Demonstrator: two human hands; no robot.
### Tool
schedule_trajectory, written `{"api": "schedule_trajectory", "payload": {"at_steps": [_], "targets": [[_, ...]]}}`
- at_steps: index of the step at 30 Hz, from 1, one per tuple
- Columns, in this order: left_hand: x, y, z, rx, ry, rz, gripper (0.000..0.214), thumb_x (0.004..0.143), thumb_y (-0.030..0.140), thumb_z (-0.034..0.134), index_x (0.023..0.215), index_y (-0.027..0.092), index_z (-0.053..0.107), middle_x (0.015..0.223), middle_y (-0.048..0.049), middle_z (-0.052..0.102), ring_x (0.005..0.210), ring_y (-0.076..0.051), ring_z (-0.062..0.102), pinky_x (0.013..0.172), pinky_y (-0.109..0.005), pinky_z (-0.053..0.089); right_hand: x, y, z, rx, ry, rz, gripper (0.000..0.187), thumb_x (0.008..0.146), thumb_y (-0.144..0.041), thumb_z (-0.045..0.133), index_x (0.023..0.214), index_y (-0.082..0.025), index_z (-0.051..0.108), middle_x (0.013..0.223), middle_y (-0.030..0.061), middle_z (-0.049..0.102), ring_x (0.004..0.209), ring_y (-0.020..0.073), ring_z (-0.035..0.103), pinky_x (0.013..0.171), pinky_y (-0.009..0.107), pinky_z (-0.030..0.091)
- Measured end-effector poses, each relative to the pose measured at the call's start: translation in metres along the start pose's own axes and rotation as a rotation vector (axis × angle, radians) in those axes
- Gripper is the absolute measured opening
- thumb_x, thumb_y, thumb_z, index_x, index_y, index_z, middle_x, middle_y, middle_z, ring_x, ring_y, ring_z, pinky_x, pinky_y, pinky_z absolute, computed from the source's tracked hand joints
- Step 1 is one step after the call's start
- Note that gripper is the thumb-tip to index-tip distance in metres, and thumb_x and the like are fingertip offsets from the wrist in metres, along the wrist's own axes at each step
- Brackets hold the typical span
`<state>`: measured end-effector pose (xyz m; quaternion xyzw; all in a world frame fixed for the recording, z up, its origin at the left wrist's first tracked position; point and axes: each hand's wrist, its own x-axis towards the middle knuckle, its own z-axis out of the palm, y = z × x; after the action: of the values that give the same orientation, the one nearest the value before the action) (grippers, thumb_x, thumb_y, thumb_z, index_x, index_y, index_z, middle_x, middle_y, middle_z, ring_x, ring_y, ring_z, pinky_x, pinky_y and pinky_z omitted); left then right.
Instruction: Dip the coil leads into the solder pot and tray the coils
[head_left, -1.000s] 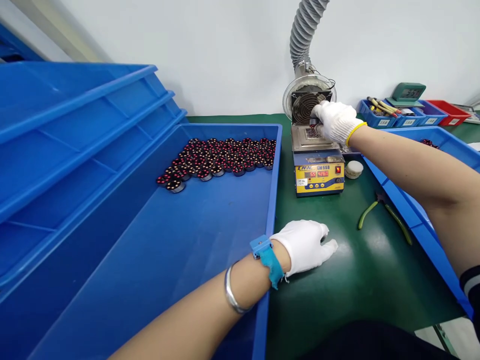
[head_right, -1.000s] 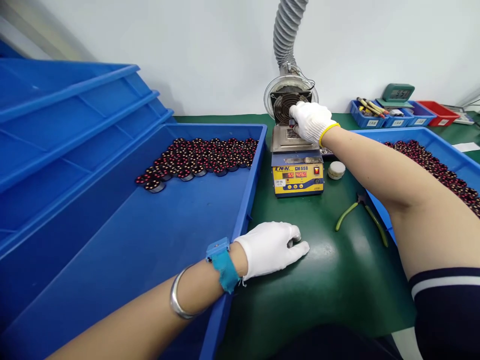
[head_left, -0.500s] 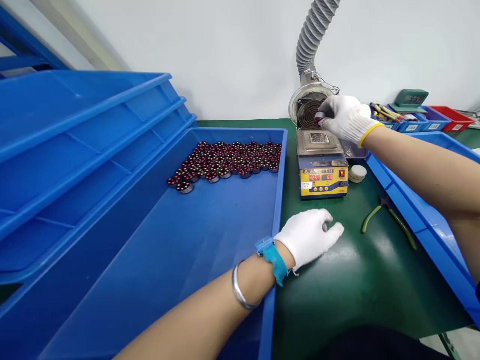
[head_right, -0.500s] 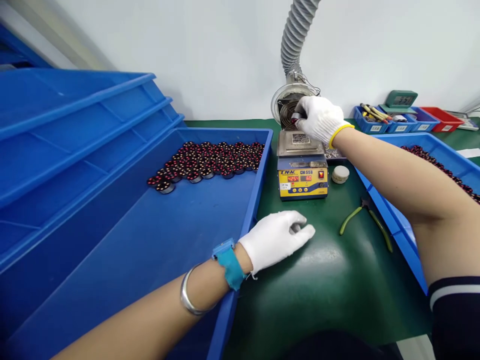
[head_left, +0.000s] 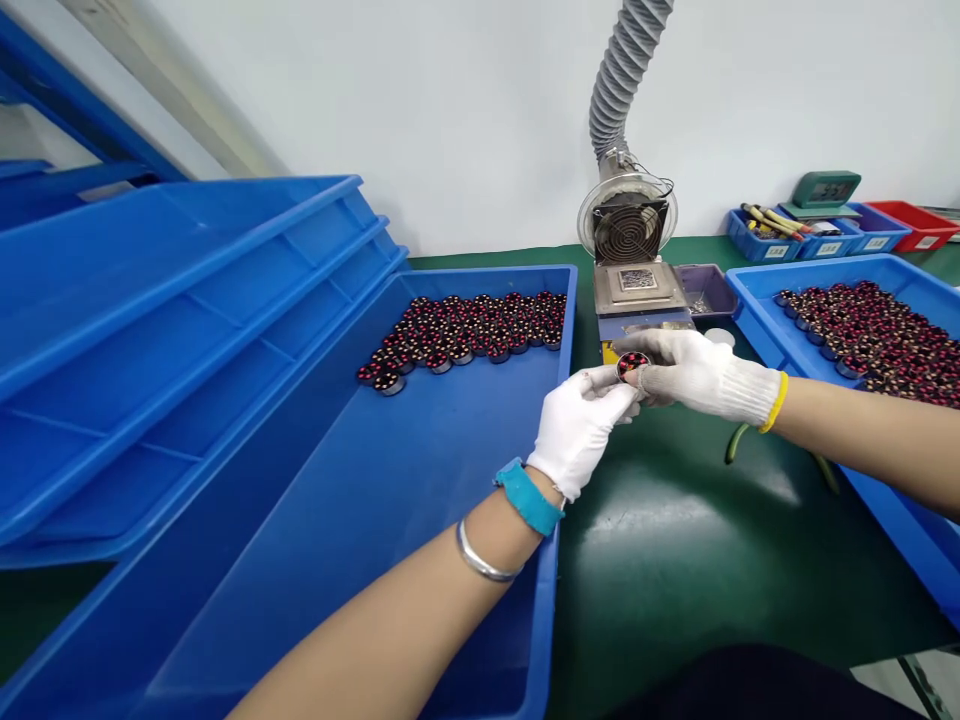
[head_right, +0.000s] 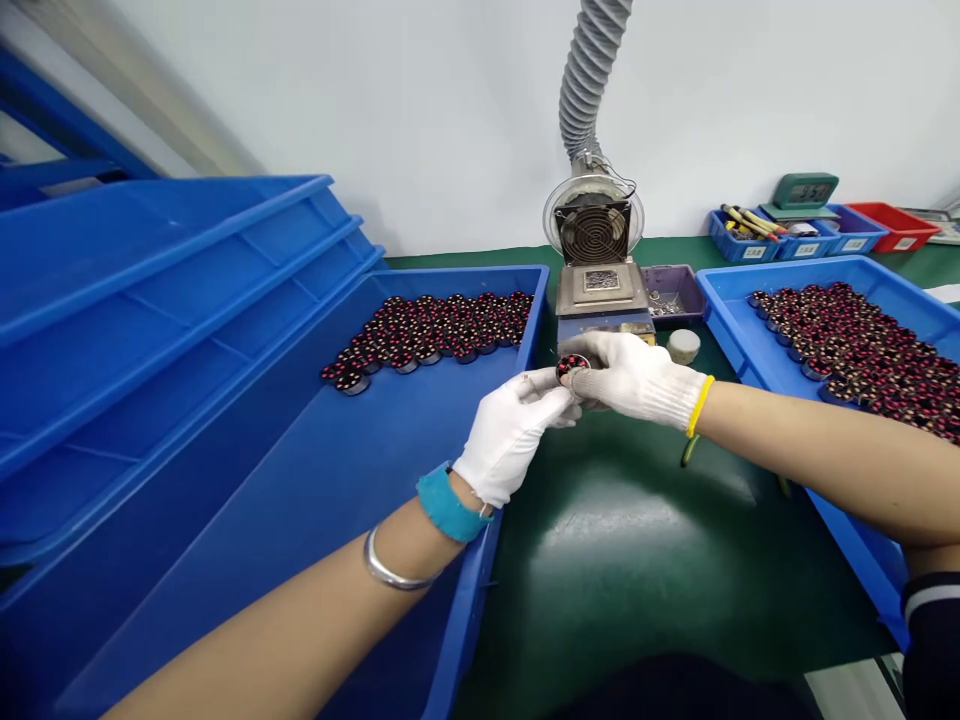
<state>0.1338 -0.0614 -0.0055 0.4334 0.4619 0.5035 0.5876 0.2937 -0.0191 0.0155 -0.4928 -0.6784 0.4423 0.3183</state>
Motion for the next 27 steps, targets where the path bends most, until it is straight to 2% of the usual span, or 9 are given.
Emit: {"api": "schedule_trajectory", "payload": {"at_steps": [2, 4, 9, 11, 15, 17, 19, 22, 27], "targets": [[0.000, 0.001, -0.001, 0.010, -0.017, -0.013, 0.035, 0.068, 0.028, 0.076, 0.096, 0.010, 0.066, 0.076, -0.0021, 0.070, 0.062, -0.011, 0.063, 0.065, -0.027, 0.052, -0.004, -0.005, -0.002, 0.055, -0.103, 0.043, 0.021, 0.075, -0.034, 0.070, 0.093, -0.023, 0.072, 0.062, -0.0007, 0.068, 0.054, 0.0134, 0.063, 0.050, 0.024, 0.052], [0.001, 0.001, -0.001, 0.015, -0.028, -0.025, 0.034, 0.069, 0.029, 0.075, 0.096, 0.010, 0.066, 0.077, -0.0026, 0.070, 0.061, -0.011, 0.064, 0.063, -0.026, 0.052, -0.005, -0.012, -0.005, 0.103, -0.157, 0.089, 0.016, 0.077, -0.035, 0.068, 0.083, -0.020, 0.071, 0.059, 0.0004, 0.066, 0.053, 0.0131, 0.062, 0.049, 0.023, 0.052], [0.002, 0.001, 0.000, 0.035, -0.032, -0.047, 0.030, 0.071, 0.028, 0.073, 0.094, 0.010, 0.065, 0.079, -0.0043, 0.071, 0.061, -0.011, 0.064, 0.064, -0.027, 0.053, 0.000, -0.015, -0.011, 0.106, -0.177, 0.172, 0.016, 0.075, -0.031, 0.069, 0.087, -0.022, 0.071, 0.071, 0.0028, 0.072, 0.064, 0.0157, 0.067, 0.058, 0.026, 0.056], [0.001, 0.001, 0.000, 0.040, -0.028, -0.055, 0.032, 0.072, 0.029, 0.074, 0.096, 0.010, 0.065, 0.080, -0.0051, 0.071, 0.062, -0.011, 0.064, 0.063, -0.026, 0.053, 0.006, -0.017, -0.017, -0.089, -0.119, 0.087, 0.019, 0.076, -0.033, 0.067, 0.092, -0.024, 0.072, 0.079, 0.0026, 0.073, 0.071, 0.0178, 0.068, 0.064, 0.030, 0.057], [0.000, 0.002, 0.000, 0.058, -0.063, -0.074, 0.034, 0.073, 0.032, 0.074, 0.098, 0.010, 0.066, 0.079, -0.0064, 0.071, 0.062, -0.012, 0.065, 0.063, -0.027, 0.053, 0.032, -0.034, -0.042, -0.899, 0.236, -0.164, 0.033, 0.078, -0.036, 0.066, 0.110, -0.028, 0.069, 0.107, 0.0065, 0.070, 0.096, 0.0278, 0.065, 0.081, 0.043, 0.051], [0.000, 0.002, 0.000, 0.065, -0.088, -0.078, 0.033, 0.073, 0.033, 0.074, 0.096, 0.009, 0.066, 0.078, -0.0067, 0.070, 0.062, -0.013, 0.065, 0.063, -0.028, 0.052, 0.052, -0.042, -0.055, -1.243, 0.301, -0.183, 0.038, 0.081, -0.032, 0.062, 0.118, -0.024, 0.064, 0.115, 0.0120, 0.065, 0.102, 0.0336, 0.061, 0.083, 0.048, 0.048], [0.000, 0.002, -0.001, 0.067, -0.106, -0.080, 0.033, 0.073, 0.033, 0.074, 0.095, 0.010, 0.067, 0.077, -0.0067, 0.070, 0.062, -0.013, 0.064, 0.063, -0.028, 0.052, 0.073, -0.045, -0.064, -1.466, 0.299, -0.139, 0.036, 0.085, -0.025, 0.055, 0.120, -0.019, 0.061, 0.113, 0.0171, 0.063, 0.103, 0.0373, 0.059, 0.081, 0.051, 0.047], [0.000, 0.001, -0.001, 0.077, -0.128, -0.090, 0.031, 0.074, 0.033, 0.073, 0.094, 0.010, 0.067, 0.075, -0.0064, 0.070, 0.060, -0.012, 0.063, 0.062, -0.027, 0.050, 0.097, -0.040, -0.068, -1.586, 0.287, -0.099, 0.035, 0.089, -0.013, 0.040, 0.117, -0.013, 0.061, 0.107, 0.0205, 0.062, 0.105, 0.0389, 0.056, 0.079, 0.052, 0.046], [0.001, 0.001, -0.001, 0.091, -0.168, -0.127, 0.025, 0.077, 0.030, 0.070, 0.091, 0.010, 0.066, 0.074, -0.0057, 0.069, 0.060, -0.012, 0.064, 0.061, -0.027, 0.049, 0.106, -0.025, -0.060, -1.521, 0.222, -0.156, 0.037, 0.093, -0.015, 0.031, 0.114, -0.003, 0.060, 0.111, 0.0277, 0.059, 0.113, 0.0422, 0.051, 0.083, 0.058, 0.043]]}}
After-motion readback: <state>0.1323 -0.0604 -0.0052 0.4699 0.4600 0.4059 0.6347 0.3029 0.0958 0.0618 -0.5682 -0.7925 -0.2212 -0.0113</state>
